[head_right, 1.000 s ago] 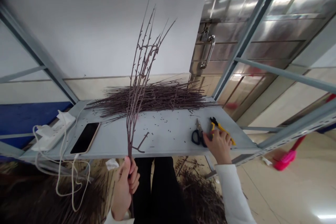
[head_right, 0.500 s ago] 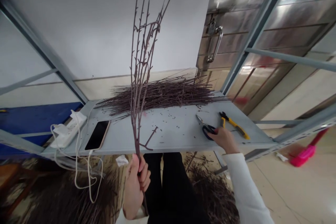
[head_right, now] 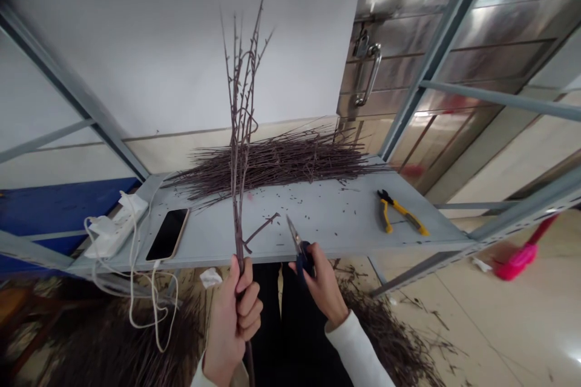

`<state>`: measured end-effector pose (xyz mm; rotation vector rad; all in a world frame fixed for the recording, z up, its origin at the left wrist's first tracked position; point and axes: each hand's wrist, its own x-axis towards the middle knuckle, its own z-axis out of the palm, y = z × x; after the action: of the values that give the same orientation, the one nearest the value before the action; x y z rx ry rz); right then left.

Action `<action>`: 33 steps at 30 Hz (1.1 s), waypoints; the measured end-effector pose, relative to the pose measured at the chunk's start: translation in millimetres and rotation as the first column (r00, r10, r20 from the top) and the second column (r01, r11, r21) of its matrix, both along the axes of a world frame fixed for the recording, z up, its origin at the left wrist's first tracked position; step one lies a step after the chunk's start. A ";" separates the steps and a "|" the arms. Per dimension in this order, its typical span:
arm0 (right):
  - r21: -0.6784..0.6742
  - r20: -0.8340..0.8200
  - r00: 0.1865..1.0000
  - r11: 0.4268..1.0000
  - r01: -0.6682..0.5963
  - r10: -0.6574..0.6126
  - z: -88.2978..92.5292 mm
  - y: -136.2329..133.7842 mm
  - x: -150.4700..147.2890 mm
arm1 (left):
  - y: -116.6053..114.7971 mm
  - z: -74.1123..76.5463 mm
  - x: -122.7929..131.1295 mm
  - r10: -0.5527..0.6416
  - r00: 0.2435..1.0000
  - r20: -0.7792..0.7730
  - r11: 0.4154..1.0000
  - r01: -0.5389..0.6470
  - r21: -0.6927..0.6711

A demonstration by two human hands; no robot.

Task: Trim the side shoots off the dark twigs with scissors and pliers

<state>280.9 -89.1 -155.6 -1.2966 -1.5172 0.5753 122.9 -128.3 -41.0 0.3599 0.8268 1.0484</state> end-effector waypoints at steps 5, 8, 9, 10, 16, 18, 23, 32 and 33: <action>0.108 0.273 0.954 0.982 -0.157 0.123 10.6 11.1 7.5 | -3.2 -2.8 -4.0 -0.033 0.999 0.008 0.999 0.033 -0.038; 0.168 0.385 0.914 0.963 -0.210 0.132 14.7 13.0 13.0 | -3.6 -2.2 -3.7 -0.046 0.999 -0.002 0.999 0.046 -0.028; 0.200 0.415 0.902 0.956 -0.216 0.117 16.2 12.8 13.8 | -3.5 -1.6 -3.7 -0.053 0.999 -0.008 0.998 0.053 -0.025; 0.230 0.442 0.892 0.948 -0.220 0.100 18.1 12.4 14.2 | -3.5 -1.0 -3.7 -0.061 0.998 -0.018 0.998 0.060 -0.020; 0.322 0.497 0.868 0.929 -0.183 -0.001 35.2 8.6 10.3 | -4.7 3.2 -1.9 -0.057 0.990 -0.131 0.997 0.063 0.036; 0.331 0.501 0.865 0.928 -0.169 -0.021 40.3 8.2 9.6 | -5.2 4.4 -0.5 -0.083 0.986 -0.144 0.995 0.090 0.042; 0.352 0.499 0.866 0.921 -0.168 -0.033 47.8 9.0 10.2 | -5.5 3.1 1.3 -0.108 0.980 -0.167 0.992 0.118 0.050; 0.436 0.517 0.839 0.896 -0.087 -0.170 51.5 10.8 10.2 | -9.2 -4.5 1.5 -0.104 0.976 -0.193 0.989 0.122 0.084; 0.439 0.513 0.840 0.895 -0.081 -0.175 50.6 12.0 10.9 | -9.8 -4.4 1.9 -0.108 0.975 -0.195 0.989 0.126 0.081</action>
<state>291.8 -77.1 -105.1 -1.1729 -1.9261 -0.2128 124.8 -138.1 -45.4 0.5889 0.9175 0.9538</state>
